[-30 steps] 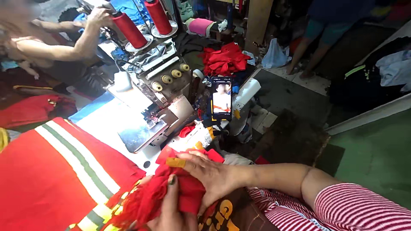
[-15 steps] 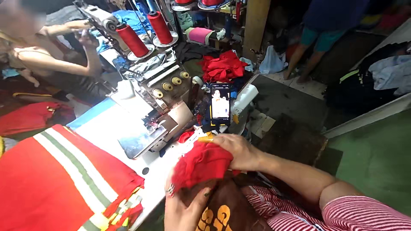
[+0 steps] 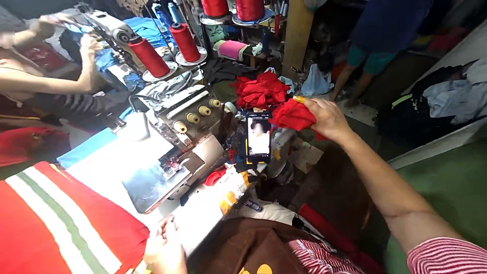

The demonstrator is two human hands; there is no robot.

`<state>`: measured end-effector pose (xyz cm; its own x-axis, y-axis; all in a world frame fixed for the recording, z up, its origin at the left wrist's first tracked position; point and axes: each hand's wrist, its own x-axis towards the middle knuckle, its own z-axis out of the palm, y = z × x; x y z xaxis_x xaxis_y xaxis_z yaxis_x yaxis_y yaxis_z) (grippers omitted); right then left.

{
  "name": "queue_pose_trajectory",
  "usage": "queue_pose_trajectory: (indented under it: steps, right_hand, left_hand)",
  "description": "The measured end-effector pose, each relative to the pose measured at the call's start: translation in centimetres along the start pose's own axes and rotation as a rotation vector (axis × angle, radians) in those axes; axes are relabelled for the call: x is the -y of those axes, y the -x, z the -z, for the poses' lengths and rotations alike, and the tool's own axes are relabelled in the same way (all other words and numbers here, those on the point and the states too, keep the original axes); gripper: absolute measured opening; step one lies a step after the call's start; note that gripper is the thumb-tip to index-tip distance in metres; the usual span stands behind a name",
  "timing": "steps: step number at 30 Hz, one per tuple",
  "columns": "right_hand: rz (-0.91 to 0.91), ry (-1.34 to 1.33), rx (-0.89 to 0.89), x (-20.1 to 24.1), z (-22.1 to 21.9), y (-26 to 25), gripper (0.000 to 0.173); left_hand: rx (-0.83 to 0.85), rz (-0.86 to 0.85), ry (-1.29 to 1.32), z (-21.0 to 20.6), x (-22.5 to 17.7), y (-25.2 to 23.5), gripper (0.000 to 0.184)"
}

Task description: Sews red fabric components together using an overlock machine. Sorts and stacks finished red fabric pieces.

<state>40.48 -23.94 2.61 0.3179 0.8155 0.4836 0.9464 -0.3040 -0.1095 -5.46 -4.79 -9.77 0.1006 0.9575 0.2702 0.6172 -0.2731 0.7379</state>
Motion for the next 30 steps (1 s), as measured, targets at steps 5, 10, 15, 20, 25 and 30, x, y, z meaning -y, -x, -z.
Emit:
queue_pose_trajectory:
  steps: [5,10,15,20,25,30]
  right_hand:
    - [0.162,0.047,-0.086,-2.9,-2.6,-7.5,0.056]
    - [0.283,0.056,-0.108,-3.7,-5.3,-15.5,0.048]
    - [0.343,0.094,-0.173,-3.3,-8.3,-22.2,0.051]
    - [0.237,0.039,0.022,-2.5,-12.4,-24.0,0.075]
    - [0.007,-0.117,0.497,-2.5,-16.7,-22.5,0.092]
    - [0.008,-0.216,0.473,-3.0,-16.3,-22.6,0.093]
  left_hand:
    - [-0.147,-0.127,-0.318,-2.0,0.6,0.3,0.031]
    - [-0.177,-0.172,-0.392,-2.4,1.2,0.5,0.029]
    - [-0.243,-0.183,-0.436,-3.0,2.0,0.6,0.026]
    - [-0.228,-0.196,-0.440,-2.7,1.4,0.8,0.026]
    - [-0.237,-0.173,-0.454,-2.8,1.2,0.8,0.027]
    - [-0.245,-0.174,-0.481,-2.7,0.8,0.9,0.028]
